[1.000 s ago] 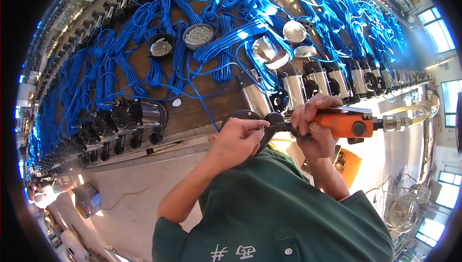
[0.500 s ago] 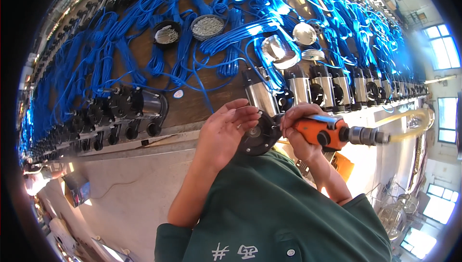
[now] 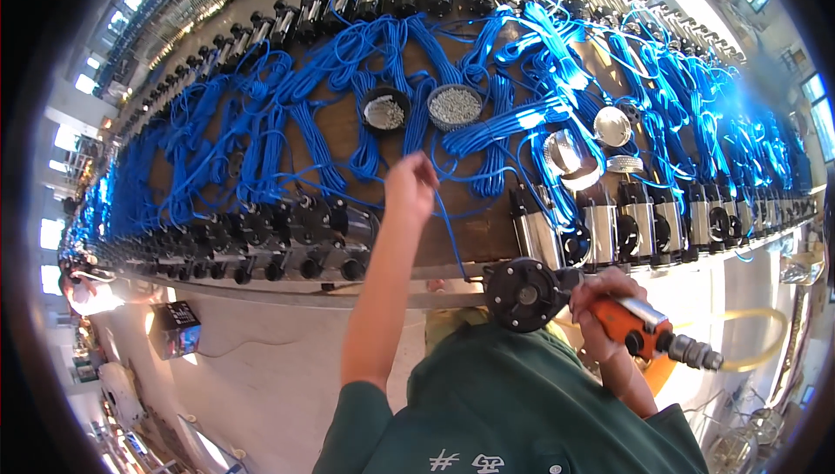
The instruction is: The person assembles industrial pumps at a long workbench by hand and using a pneumatic screwdriver. The person places internal components and seals into the pump housings, positions metallic top plates, and fastens them by driving screws into pre-drilled holes around the circumference.
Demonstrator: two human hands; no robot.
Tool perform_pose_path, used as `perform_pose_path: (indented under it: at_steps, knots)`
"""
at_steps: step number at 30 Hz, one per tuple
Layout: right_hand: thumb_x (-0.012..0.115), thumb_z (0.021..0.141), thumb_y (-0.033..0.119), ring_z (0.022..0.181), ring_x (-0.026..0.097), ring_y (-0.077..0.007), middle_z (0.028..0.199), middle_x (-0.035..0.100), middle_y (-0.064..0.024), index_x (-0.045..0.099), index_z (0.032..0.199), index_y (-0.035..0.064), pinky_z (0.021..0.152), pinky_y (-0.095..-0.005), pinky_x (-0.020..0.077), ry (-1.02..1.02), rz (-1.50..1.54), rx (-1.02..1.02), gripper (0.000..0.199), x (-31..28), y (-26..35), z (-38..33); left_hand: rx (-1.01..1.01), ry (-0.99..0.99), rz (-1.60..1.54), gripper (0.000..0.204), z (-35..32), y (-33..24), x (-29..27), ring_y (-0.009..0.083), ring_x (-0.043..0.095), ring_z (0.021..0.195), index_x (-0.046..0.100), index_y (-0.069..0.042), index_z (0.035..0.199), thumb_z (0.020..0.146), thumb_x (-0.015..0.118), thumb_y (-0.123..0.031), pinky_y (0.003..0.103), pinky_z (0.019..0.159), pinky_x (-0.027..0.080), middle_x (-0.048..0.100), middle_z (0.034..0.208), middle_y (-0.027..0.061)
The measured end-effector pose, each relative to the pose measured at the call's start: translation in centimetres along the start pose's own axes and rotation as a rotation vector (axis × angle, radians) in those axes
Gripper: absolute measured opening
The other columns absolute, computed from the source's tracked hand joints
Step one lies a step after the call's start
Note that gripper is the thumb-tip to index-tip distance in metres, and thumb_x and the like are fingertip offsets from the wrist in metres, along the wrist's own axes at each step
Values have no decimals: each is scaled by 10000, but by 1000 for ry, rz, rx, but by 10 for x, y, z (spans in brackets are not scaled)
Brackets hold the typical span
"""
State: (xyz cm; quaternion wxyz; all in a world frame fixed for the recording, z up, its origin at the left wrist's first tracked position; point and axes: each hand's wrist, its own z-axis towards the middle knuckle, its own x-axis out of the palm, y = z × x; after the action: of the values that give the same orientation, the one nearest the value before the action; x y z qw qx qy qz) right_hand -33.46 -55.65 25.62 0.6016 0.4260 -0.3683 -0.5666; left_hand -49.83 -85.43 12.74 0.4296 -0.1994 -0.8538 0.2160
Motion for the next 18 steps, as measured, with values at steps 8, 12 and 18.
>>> perform_pose_path:
  at_steps: [8,12,18]
  knots:
    - [675,740,68,576,583,-173,675,589,-67,505,963,54,561,-275,485,-298,58,71,281,-19,8,-22,581,-296,1169,222,228,-96,-7,244,642,664,655,55,847,753,543,-112,365,589,508,661,787,161]
    - [677,799,114,509,509,-153,738,490,-81,436,1018,36,498,-261,453,-484,237,67,335,-30,-10,-30,244,103,1086,131,222,-65,47,145,557,572,639,-4,873,826,570,-105,274,496,436,619,713,67]
    - [683,786,92,577,498,-140,769,509,-76,451,1047,47,510,-268,426,-352,191,93,353,-39,-50,-17,343,370,1601,192,211,10,90,232,585,692,622,-45,941,894,535,-210,350,627,477,626,778,96]
